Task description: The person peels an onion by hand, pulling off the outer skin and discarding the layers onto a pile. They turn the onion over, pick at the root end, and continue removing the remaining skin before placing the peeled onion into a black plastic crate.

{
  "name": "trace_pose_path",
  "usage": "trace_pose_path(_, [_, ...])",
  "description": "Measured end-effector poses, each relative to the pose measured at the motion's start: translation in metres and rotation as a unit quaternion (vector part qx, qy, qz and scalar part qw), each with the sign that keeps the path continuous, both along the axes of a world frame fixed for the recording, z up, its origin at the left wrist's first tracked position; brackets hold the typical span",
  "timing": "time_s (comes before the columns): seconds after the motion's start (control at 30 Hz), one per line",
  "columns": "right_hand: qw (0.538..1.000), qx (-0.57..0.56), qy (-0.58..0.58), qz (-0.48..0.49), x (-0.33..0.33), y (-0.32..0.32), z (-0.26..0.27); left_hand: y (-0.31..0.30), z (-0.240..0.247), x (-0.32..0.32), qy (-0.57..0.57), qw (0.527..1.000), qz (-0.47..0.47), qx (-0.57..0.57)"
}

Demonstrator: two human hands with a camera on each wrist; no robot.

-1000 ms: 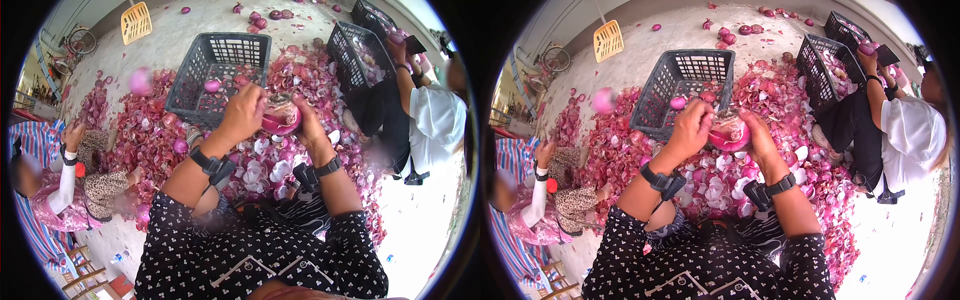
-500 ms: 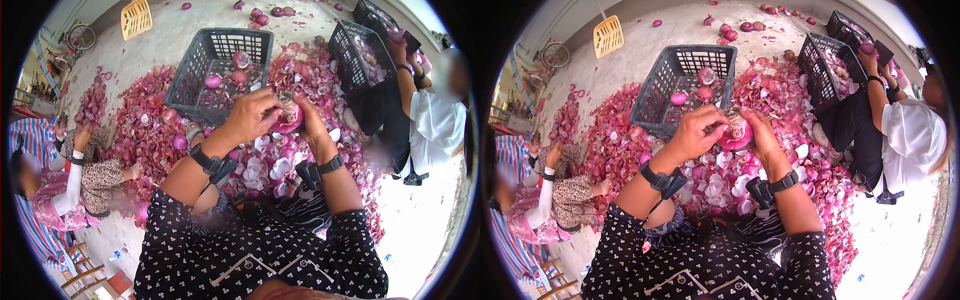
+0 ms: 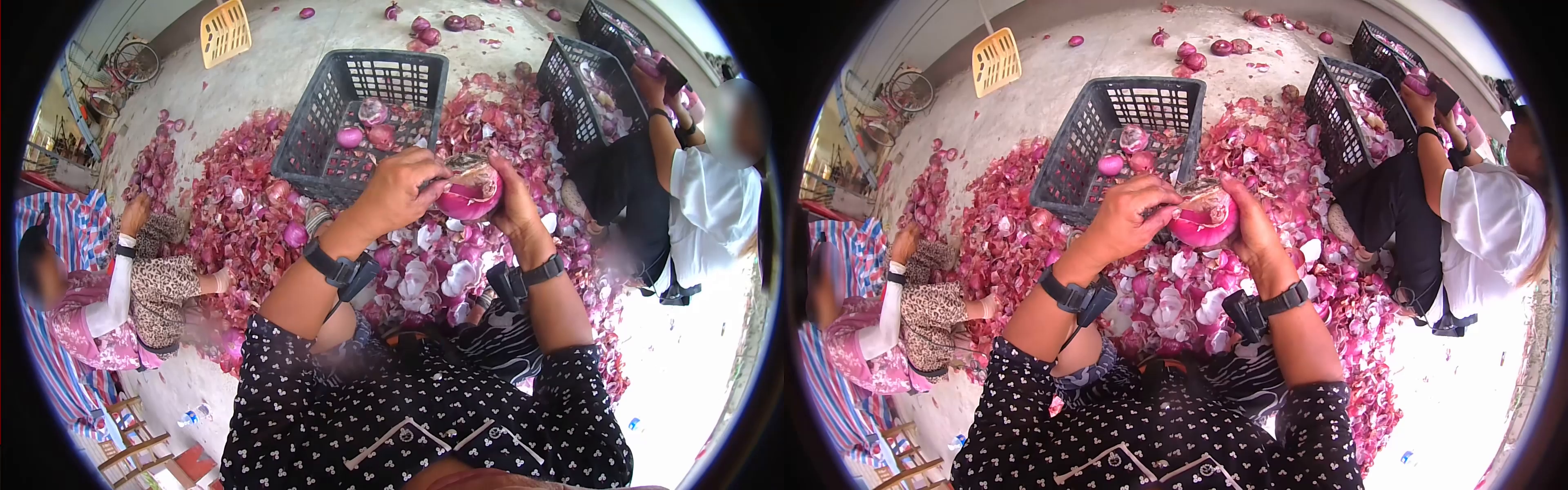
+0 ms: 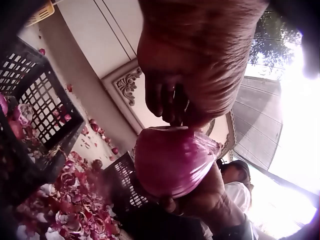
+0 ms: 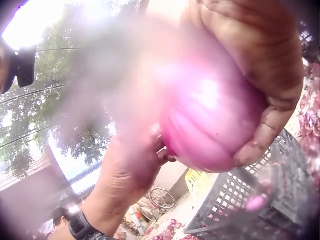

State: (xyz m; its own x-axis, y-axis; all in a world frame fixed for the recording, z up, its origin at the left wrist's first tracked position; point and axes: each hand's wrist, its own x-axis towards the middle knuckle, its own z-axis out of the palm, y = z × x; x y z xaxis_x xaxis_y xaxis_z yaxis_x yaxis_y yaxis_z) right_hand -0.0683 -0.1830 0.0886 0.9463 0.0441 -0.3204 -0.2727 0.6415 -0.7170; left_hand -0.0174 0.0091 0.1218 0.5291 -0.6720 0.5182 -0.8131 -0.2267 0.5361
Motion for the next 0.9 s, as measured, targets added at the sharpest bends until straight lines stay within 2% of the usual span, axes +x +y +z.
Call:
trace_pose_path(0.17, [1.0,-0.005,0.01,0.015,-0.002,0.0,0.001,-0.004,0.005,-0.004,-0.041,0.999,-0.003,0.013])
trace_pose_path(0.23, [1.0,-0.011,0.007,0.011,-0.002,0.0,-0.002,-0.005,0.005,-0.004,-0.099,0.995,-0.009,0.026])
trace_pose_path(0.47, [1.0,-0.005,0.026,0.016,-0.003,0.001,-0.003,-0.008,-0.001,-0.005,-0.093,0.994,0.002,0.05])
trace_pose_path(0.57, [0.999,-0.001,0.018,0.029,-0.001,0.001,-0.005,-0.01,-0.005,-0.005,-0.099,0.995,0.014,0.02])
trace_pose_path(0.63, [0.999,0.004,0.015,0.03,-0.001,0.003,-0.003,-0.01,-0.006,-0.007,0.02,0.998,0.041,-0.03])
trace_pose_path(0.67, [0.999,0.004,0.015,0.029,-0.001,0.004,-0.002,-0.01,-0.006,-0.006,0.019,0.999,0.04,-0.03])
trace_pose_path(0.73, [1.0,-0.003,-0.006,0.014,0.0,0.005,-0.001,-0.006,-0.008,0.0,0.188,0.965,0.115,-0.141])
trace_pose_path(0.77, [1.0,-0.003,-0.007,0.014,0.001,0.004,0.0,-0.004,-0.012,0.008,0.216,0.952,0.13,-0.172])
trace_pose_path(0.8, [1.0,-0.003,-0.01,0.008,0.002,0.003,0.0,0.001,-0.01,0.012,0.216,0.952,0.13,-0.173])
trace_pose_path(0.87, [1.0,-0.003,-0.014,0.0,0.001,0.0,0.001,0.013,-0.008,0.019,0.296,0.932,0.11,-0.178])
trace_pose_path(0.9, [1.0,0.008,-0.011,0.0,0.0,-0.002,0.004,0.02,-0.004,0.022,0.295,0.941,0.137,-0.094])
